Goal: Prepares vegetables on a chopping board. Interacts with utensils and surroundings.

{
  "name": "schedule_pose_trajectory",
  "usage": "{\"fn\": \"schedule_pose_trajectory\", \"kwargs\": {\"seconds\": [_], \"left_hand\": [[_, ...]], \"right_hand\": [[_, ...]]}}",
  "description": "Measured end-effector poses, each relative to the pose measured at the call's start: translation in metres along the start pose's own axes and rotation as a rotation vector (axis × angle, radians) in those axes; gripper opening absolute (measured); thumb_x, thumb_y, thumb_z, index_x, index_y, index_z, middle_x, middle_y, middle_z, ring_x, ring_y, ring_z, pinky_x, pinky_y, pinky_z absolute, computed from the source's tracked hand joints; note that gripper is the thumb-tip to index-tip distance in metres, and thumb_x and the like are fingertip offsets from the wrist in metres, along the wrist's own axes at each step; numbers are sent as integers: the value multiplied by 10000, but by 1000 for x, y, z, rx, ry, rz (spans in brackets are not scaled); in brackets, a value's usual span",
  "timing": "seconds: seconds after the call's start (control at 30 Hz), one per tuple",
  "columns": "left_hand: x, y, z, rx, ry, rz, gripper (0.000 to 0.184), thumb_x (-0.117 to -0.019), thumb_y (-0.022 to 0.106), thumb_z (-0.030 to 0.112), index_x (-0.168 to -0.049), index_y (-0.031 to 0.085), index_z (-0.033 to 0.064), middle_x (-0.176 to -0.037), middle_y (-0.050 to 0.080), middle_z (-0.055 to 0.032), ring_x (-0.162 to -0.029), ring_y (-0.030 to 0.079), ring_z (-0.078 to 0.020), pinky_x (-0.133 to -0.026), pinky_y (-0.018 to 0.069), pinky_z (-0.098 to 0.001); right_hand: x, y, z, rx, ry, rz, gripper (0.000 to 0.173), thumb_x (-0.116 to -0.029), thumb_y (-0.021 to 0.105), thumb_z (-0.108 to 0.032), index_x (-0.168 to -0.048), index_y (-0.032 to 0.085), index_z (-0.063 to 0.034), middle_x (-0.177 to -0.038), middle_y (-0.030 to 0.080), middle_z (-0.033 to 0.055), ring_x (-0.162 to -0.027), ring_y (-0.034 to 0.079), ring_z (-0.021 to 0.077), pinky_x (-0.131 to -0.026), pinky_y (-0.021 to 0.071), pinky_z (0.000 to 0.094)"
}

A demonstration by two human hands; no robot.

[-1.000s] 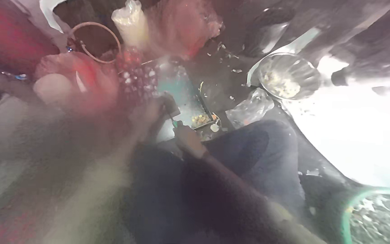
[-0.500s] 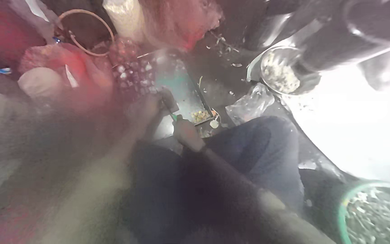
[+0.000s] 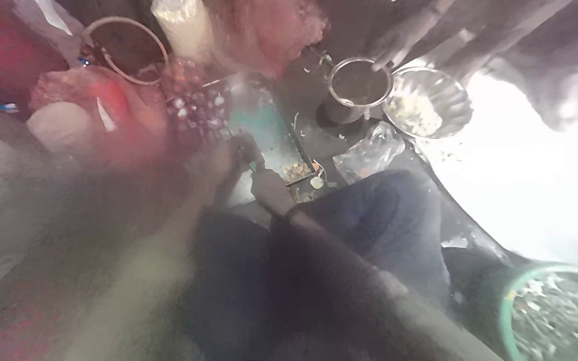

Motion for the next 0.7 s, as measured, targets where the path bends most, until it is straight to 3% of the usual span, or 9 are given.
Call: {"fn": "schedule_pose_trajectory", "kwargs": {"seconds": [0.13,0.23,0.33,0.43,0.47,0.53,0.6,0.67,0.7], "left_hand": [[-9,2,-5,14,-27,-52,301,-1059,543,120,-1321,675,55,-1240,685,-272,-1186,646,-470,-1015,467,-652],[-24,18,-26,11,30,39,251,-1034,595,158,-1236,730,93,-1156,728,-222,-1111,692,-423,-981,520,-632],[-17,12,-18,-9,-47,-63,335,-1044,539,96,-1352,670,87,-1265,685,-260,-1222,631,-465,-1049,447,-647],[-26,22,-33,-60,40,102,243,-1011,585,138,-1189,746,105,-1103,739,-221,-1060,705,-433,-926,540,-647],[-26,20,-33,-60,15,83,244,-1004,592,137,-1192,746,115,-1126,728,-228,-1081,691,-441,-932,533,-651],[-15,11,-16,-36,-88,-56,369,-1037,549,95,-1384,657,159,-1306,652,-274,-1235,607,-486,-1014,465,-664],[-11,6,-9,-8,-77,-70,416,-1045,534,68,-1444,614,157,-1364,624,-281,-1292,574,-490,-1078,424,-657],[-12,17,-19,-83,109,168,340,-1064,510,141,-1367,664,129,-1219,685,-283,-1145,653,-484,-994,487,-656],[-14,28,-28,-134,254,483,302,-1037,525,178,-1241,746,142,-1011,742,-249,-918,721,-454,-821,556,-646]], "right_hand": [[12,-6,-2,8,-33,10,373,-1077,463,-263,-1350,545,-22,-1054,700,213,-991,711,398,-808,573,580],[3,-4,-8,15,-53,26,322,-1060,493,-261,-1246,586,-16,-1044,692,201,-973,711,380,-780,580,565],[-2,-3,-12,-27,-42,54,312,-1071,489,-270,-1202,601,-10,-991,698,198,-914,721,372,-745,583,559],[-1,-11,-13,-3,-26,45,309,-1057,486,-262,-1245,574,-33,-988,698,188,-910,720,373,-738,581,560],[0,-15,-12,-7,-24,62,312,-1056,488,-266,-1255,572,-41,-975,698,181,-900,722,367,-729,583,556],[3,-21,-6,-43,-23,88,355,-1065,492,-273,-1328,546,-40,-967,696,182,-891,721,368,-731,584,555],[3,-25,-2,-74,-20,91,358,-1060,514,-274,-1338,535,-50,-975,698,182,-903,720,369,-746,584,562],[1,-24,0,-56,-23,41,352,-1061,494,-260,-1315,576,-30,-1024,705,195,-960,716,374,-794,577,569],[0,-22,0,-38,-25,20,333,-1066,482,-270,-1243,621,-25,-1040,708,198,-980,715,373,-806,575,571]]}}
Point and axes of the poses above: each hand's wrist, its own x-axis away from the middle knuckle, its own y-axis out of the palm, z = x × y, the point moved 6 cm from there along -x, towards the middle knuckle
